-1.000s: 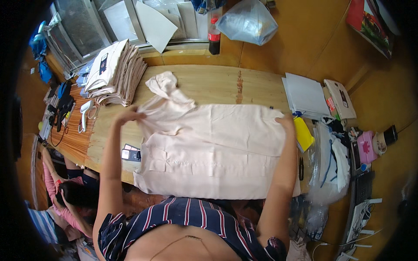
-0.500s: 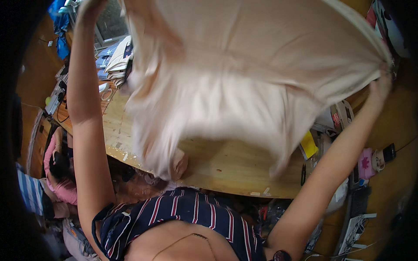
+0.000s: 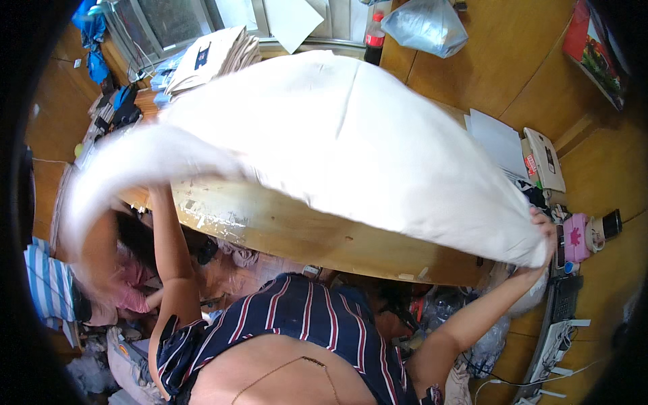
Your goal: The person folds a light-colored shirt on a wooden table, smooths it, and places a tag on it. They then use a small blade to cut threads on the shirt before folding it again and stacking it with other folded shirts.
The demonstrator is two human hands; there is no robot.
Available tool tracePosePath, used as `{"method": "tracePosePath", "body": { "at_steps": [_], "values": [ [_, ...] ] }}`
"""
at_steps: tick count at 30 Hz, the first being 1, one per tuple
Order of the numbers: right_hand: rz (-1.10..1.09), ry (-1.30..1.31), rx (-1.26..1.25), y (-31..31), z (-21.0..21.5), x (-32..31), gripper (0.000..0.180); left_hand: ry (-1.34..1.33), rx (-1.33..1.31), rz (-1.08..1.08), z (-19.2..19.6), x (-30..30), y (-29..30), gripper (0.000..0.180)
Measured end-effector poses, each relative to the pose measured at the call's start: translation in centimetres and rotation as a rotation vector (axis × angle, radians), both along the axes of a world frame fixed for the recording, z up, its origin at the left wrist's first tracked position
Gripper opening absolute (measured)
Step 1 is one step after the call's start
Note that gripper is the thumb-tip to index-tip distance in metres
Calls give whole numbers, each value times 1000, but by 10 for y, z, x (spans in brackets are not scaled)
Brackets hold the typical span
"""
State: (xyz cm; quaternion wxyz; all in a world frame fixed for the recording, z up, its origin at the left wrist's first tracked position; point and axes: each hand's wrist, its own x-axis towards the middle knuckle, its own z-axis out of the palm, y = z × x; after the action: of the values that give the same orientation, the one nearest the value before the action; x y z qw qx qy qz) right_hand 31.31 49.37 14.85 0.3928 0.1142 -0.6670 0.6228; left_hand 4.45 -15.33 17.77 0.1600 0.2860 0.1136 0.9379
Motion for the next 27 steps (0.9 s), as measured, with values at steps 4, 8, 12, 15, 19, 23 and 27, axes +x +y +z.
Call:
{"method": "tracePosePath", "body": {
  "at_steps": [4,8,12,15,19,23,27],
  "values": [
    [-413,-648,81,-15,-93,36,12,-252,-731,452,-87,47,15,19],
    [-209,-864,-599,-39,-150,54,14,-464,-1501,317,-124,79,7,43],
    [-227,-966,-582,-45,-179,54,18,282,-1929,400,-150,102,9,62],
    [-369,-1023,-4,-53,-165,69,26,417,-2041,219,-151,107,-16,50],
    [-395,-1613,313,-29,-148,97,36,400,-2287,577,-159,93,-18,40],
    [-911,-1170,895,-95,-139,7,38,570,-2294,1143,-176,56,28,52],
    [-835,-1171,1024,-129,-173,-19,41,516,-2671,927,-202,0,-5,50]
  ]
}}
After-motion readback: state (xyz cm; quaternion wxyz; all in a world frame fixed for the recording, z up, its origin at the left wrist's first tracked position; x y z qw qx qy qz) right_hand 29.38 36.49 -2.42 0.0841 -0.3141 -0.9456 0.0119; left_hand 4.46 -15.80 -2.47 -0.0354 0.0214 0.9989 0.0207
